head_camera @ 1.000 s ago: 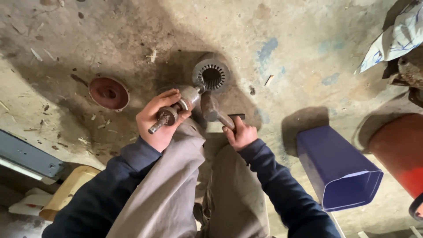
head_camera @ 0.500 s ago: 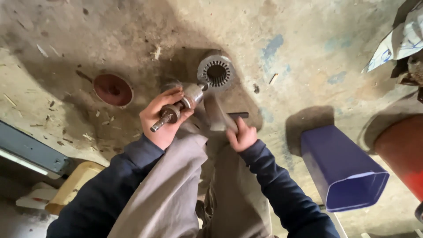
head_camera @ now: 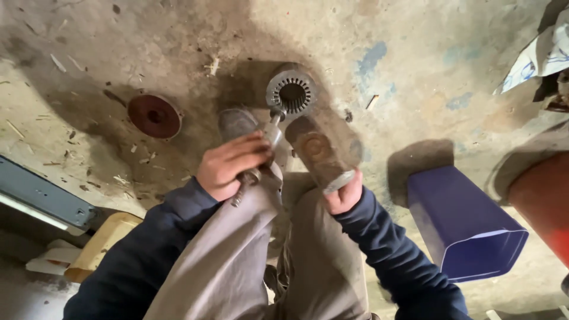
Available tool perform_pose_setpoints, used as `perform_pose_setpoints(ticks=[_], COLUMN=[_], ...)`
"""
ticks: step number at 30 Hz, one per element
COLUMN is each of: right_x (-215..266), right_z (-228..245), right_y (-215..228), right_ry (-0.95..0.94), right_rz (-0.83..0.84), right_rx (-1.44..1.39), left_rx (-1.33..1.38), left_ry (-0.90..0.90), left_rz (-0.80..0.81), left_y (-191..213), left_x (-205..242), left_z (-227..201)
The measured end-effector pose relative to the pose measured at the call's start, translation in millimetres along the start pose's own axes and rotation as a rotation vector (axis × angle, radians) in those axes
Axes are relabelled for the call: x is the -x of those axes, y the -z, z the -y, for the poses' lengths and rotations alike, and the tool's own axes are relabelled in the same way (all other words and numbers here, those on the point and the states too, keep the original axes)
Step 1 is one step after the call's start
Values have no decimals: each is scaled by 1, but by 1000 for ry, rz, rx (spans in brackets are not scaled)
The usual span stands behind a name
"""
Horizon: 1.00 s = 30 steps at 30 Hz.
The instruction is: The person uses a hammer to strike a cylindrical metal part on the floor, then cleans the part using a bench grinder with a wire brush attachment. The person continues to hammer the part and handles other small metal components in a cluttered workshop.
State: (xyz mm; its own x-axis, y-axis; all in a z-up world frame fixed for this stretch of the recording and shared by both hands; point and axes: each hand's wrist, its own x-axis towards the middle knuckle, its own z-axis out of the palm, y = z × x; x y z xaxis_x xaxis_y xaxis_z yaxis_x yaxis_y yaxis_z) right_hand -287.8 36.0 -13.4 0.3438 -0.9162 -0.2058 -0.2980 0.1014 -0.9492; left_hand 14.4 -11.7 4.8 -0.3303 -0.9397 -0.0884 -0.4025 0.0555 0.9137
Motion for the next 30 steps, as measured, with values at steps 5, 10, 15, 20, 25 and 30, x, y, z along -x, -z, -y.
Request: perform_pose_setpoints(ticks=[5, 10, 15, 20, 25, 30], right_x=[-7, 10, 29, 68, 79, 69], right_z=[-55, -49, -21, -69, -98, -109], right_y=[-8, 0, 16, 18, 34, 60], right_ry=[-370, -505, -391, -489, -573, -451], right_rz=[132, 68, -16, 1, -141, -233], right_rx=[214, 274, 88, 264, 579, 773], left_rx=[-121, -89, -64, 159, 486, 380], left_ry=[-213, -173, -148, 76, 303, 389], left_rz=[188, 133, 69, -50, -229, -459], left_y=[-4, -3, -1, 12, 38, 39], left_x=[-2, 0, -2, 13, 59, 110], left_z=[-4, -3, -5, 0, 24, 46])
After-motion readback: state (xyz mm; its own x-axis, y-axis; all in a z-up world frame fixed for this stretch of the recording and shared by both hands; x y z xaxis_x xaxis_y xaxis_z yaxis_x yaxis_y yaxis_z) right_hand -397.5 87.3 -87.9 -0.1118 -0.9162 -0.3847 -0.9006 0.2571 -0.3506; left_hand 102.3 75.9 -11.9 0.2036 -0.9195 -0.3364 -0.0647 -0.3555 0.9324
